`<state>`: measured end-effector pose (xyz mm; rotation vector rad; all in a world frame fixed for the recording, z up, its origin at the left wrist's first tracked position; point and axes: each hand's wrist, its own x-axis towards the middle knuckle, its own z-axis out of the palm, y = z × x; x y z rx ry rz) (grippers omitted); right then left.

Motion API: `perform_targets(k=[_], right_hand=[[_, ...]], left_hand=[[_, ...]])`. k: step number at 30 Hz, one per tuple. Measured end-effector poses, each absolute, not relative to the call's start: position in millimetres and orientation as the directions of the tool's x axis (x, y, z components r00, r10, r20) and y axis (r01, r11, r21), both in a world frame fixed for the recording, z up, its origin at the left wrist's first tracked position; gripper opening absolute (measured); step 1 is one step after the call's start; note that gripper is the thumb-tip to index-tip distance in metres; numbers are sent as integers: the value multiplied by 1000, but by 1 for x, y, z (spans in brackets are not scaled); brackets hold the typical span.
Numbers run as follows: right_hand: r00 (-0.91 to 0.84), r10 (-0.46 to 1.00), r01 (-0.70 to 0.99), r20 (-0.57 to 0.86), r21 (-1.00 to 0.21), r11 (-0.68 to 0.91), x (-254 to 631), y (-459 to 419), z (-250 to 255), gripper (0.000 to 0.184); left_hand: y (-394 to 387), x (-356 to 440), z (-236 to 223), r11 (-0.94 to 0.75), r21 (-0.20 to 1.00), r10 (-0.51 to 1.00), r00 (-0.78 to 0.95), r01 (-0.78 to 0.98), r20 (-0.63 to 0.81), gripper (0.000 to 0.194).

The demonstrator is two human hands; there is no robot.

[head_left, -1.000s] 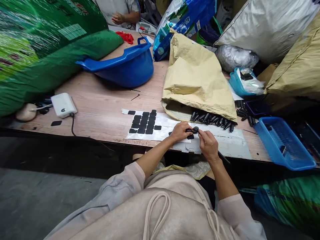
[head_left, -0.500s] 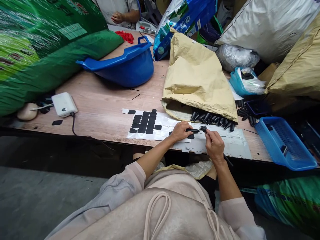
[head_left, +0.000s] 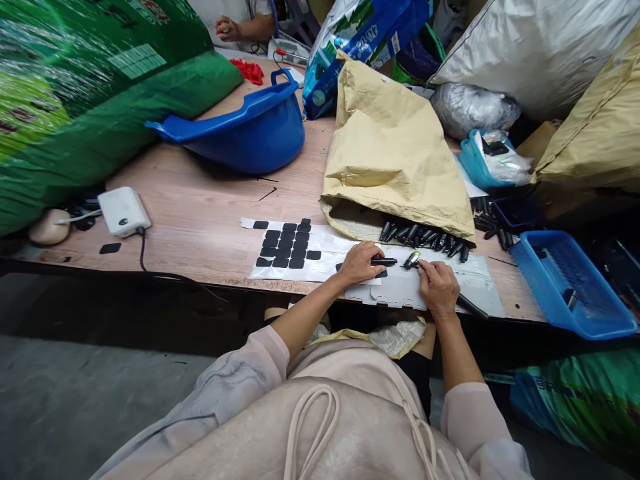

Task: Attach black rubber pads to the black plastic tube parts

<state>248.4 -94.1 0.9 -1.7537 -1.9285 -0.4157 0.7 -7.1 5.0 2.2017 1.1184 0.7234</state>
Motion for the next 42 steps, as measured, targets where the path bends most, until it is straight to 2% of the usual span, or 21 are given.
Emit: perform_targets(k=[7,10,12,15,18,20,23,25,26,28,30,32,33,35,37,39,42], right_hand=[[-13,858,979,513,-167,114,252,-91,-4,25],[-3,860,975,511,-188,115,252,-90,-6,25],[5,860,974,509,-196,110,252,-90,-7,25],[12,862,974,506,-203,105,252,-90,-7,25],[5,859,975,511,-193,109,251,-89,-7,24],[-6,851,977,526,-180,118,251,-89,-6,24],[-6,842,977,540,-175,119,250,-89,-6,25],[3,846,976,533,-184,113,250,-90,-6,25],[6,850,976,527,-190,110,249,-90,-6,25],[11,855,974,519,-199,107,249,-90,-6,25],[13,856,974,517,-200,106,249,-90,-6,25],[10,856,974,516,-197,108,249,-90,-7,25],[9,857,974,514,-197,109,249,-90,-7,25],[13,861,973,509,-205,106,249,-90,-7,25],[20,864,970,503,-218,104,249,-90,-7,25],[20,867,969,498,-224,107,249,-90,-6,24],[15,866,970,500,-217,108,249,-90,-5,24]], left_hand=[[-13,0,12,-555,630,806,538,543,247,14],[-39,-9,23,-634,633,721,635,444,277,21],[-66,-18,26,-655,676,625,743,336,237,28],[-107,-32,17,-593,752,524,847,287,91,31],[-131,-42,-8,-458,763,577,806,455,-134,28],[-134,-46,-26,-325,698,641,691,638,-334,30],[-129,-49,-44,-188,500,642,491,846,-589,36],[-125,-51,-42,-185,420,597,441,888,-670,35],[-123,-52,-36,-214,419,575,461,882,-676,33],[-120,-52,-17,-312,508,525,591,803,-612,29],[-113,-49,7,-391,665,456,762,636,-460,28],[-95,-40,30,-363,804,450,844,471,-291,25],[-82,-35,39,-326,843,504,834,427,-227,24],[-49,-21,50,-284,852,713,691,439,-118,24],[-12,-5,52,-266,804,878,478,532,-26,21],[21,10,49,-221,750,948,317,623,16,18],[53,30,45,-174,684,973,231,708,8,17]])
